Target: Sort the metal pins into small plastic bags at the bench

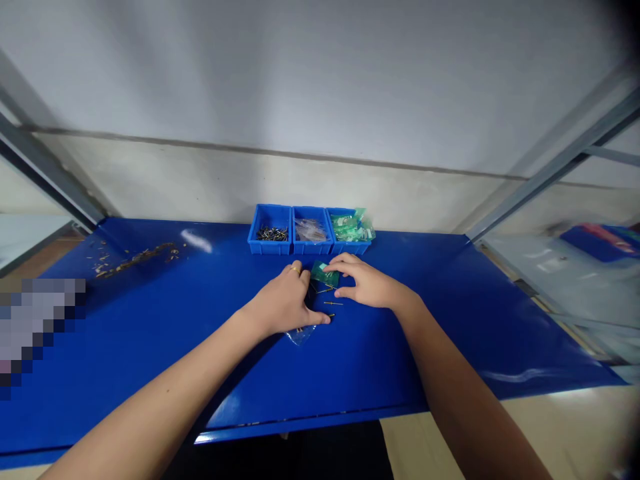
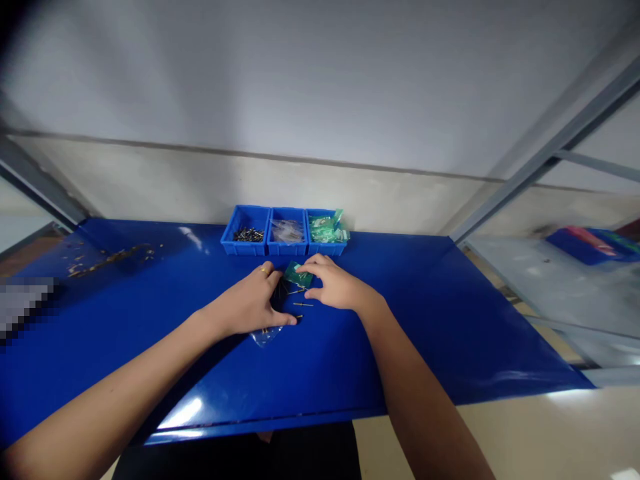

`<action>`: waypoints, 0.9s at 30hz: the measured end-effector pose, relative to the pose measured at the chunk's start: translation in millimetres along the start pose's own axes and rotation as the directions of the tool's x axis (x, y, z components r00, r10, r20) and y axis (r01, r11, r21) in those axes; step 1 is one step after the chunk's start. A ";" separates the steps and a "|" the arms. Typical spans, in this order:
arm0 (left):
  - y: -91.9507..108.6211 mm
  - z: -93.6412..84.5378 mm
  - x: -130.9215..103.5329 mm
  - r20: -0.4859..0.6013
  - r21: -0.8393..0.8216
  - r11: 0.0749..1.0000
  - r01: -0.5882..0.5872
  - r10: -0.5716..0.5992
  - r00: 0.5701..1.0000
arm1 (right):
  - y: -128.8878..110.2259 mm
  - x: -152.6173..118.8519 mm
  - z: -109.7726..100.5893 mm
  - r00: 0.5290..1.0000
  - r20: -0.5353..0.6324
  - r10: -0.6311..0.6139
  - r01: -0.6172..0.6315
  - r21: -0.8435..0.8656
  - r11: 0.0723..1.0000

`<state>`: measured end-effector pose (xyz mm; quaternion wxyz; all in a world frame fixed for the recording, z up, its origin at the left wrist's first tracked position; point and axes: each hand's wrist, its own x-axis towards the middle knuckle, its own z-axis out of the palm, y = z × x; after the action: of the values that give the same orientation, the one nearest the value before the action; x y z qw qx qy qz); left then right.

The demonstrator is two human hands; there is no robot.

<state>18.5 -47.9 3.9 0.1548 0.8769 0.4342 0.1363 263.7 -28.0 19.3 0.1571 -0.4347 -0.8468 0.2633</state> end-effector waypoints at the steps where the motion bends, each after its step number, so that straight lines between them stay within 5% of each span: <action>1: 0.4 0.9 0.9 0.000 0.014 1.000 0.003 -0.003 1.000 | -0.7 0.6 -0.2 1.000 -0.024 0.005 -0.006 -0.010 1.000; 20: -7.6 -0.6 4.9 0.012 -0.053 0.993 -0.105 0.105 0.994 | -1.4 6.8 9.2 0.977 -0.187 0.104 -0.134 -0.161 0.978; 27: -7.8 -0.5 5.4 0.021 -0.065 0.986 -0.155 0.157 0.987 | -12.8 3.5 -0.1 0.980 -0.150 0.131 -0.149 -0.119 0.982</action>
<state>15.9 -39.0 1.9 0.1770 0.9046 0.3576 0.1502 253.3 -31.4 27.0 0.1694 -0.5202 -0.8159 0.1868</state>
